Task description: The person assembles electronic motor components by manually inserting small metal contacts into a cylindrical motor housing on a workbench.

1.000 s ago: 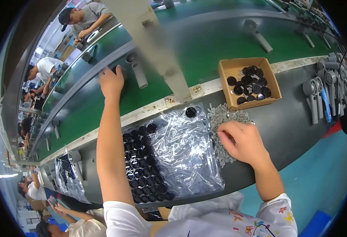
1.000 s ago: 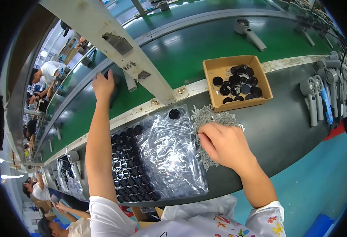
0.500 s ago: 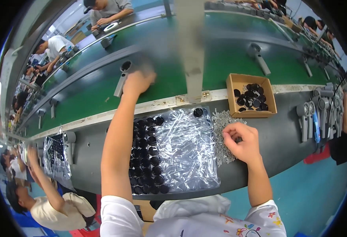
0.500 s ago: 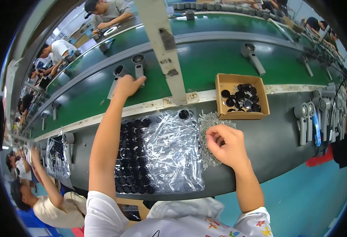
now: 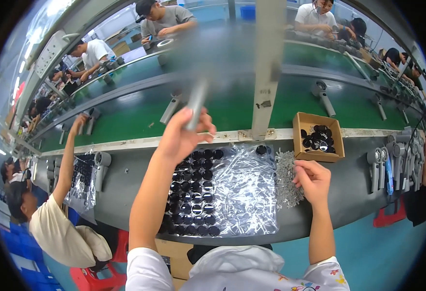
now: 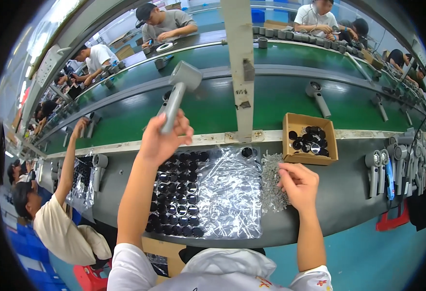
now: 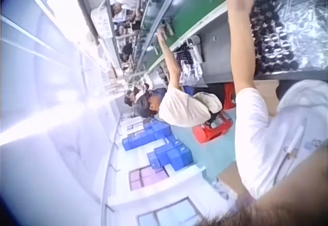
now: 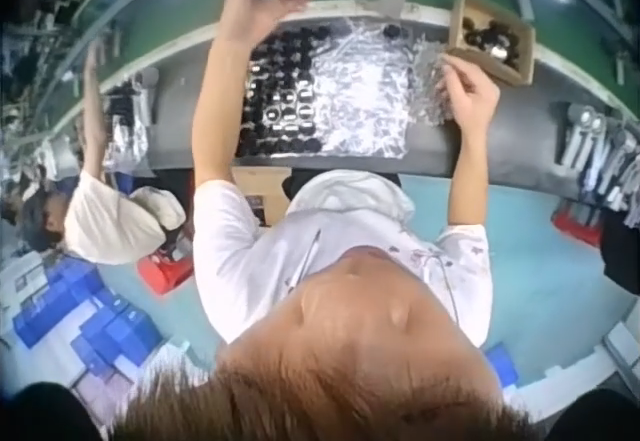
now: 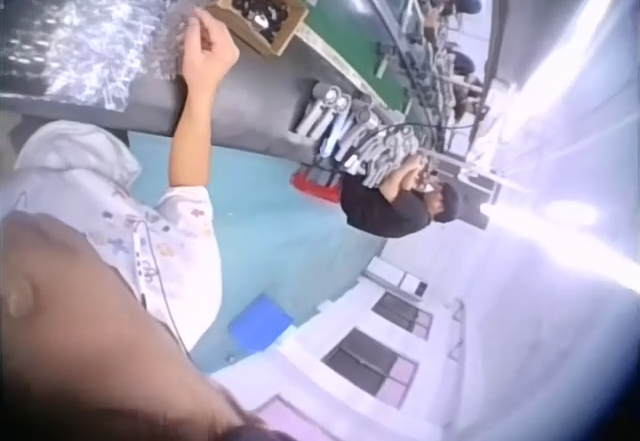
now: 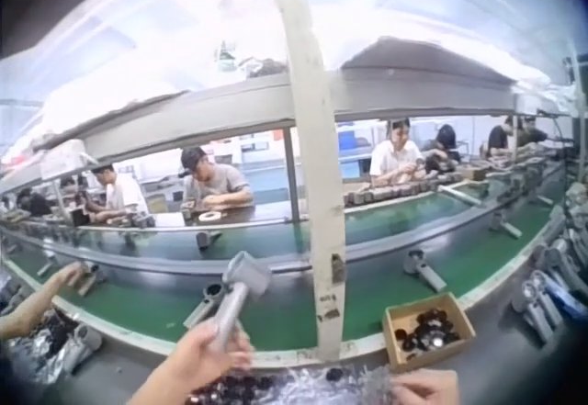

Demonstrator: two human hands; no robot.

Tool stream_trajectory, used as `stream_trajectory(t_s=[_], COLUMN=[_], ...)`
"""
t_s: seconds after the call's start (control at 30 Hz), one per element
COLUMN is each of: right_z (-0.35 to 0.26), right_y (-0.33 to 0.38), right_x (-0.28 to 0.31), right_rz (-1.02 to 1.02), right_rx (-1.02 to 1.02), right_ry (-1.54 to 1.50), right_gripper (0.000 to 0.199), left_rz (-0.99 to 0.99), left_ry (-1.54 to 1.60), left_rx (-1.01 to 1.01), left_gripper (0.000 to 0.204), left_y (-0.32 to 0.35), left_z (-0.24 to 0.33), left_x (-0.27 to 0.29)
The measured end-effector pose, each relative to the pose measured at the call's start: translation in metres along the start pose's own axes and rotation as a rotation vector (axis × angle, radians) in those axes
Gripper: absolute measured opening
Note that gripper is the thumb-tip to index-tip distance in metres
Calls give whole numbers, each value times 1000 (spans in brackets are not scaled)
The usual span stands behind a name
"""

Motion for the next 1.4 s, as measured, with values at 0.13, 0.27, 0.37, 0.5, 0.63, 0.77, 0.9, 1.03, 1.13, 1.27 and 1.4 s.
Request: stream_trajectory(t_s=[0.13,0.27,0.37,0.5,0.63,0.77,0.9,1.03,1.13,1.27,1.4], right_z=[5,8,10,7,-16,-53,-66,-56,-46,-41,-39], right_y=[-2,-7,-7,-12,-18,-21,-22,-12,0,7,11], right_x=[-1,-3,0,1,-20,-68,-114,-135,-136,-138,-143], right_rz=[28,-8,14,51,-20,-178,-333,-437,-451,-481,-510], right_rx=[-95,-122,-130,-94,-107,-93,-110,-228,-251,7,-162], right_ry=[-93,-184,-160,-199,-331,-478,-557,-486,-463,-245,-264], right_gripper=[10,8,8,6,7,10,12,12,12,7,12], left_rz=[-222,-27,91,161,276,334,383,455,485,493,487], left_ry=[60,39,-25,-18,1,-30,-38,-69,-116,-177,-215], left_rx=[123,261,172,154,89,47,13,-37,-24,-45,-59], left_gripper=[47,51,55,65,61,62,63,61,62,69,70], left_y=[44,84,110,139,164,171,171,165,162,162,163], left_z=[-19,-44,-57,-74,-100,-110,-113,-120,-125,-127,-129], left_x=[1,-20,-28,-24,-13,-16,-22,-24,-27,-29,-30])
Point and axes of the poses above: each hand's wrist, its own y-axis away from the middle knuckle, its own x-axis out of the back of the hand, z = x × y, the point moved 1 cm from there along -y, towards the middle knuckle, and after that the axes turned 1 degree about -z, right-handed, at the moved point
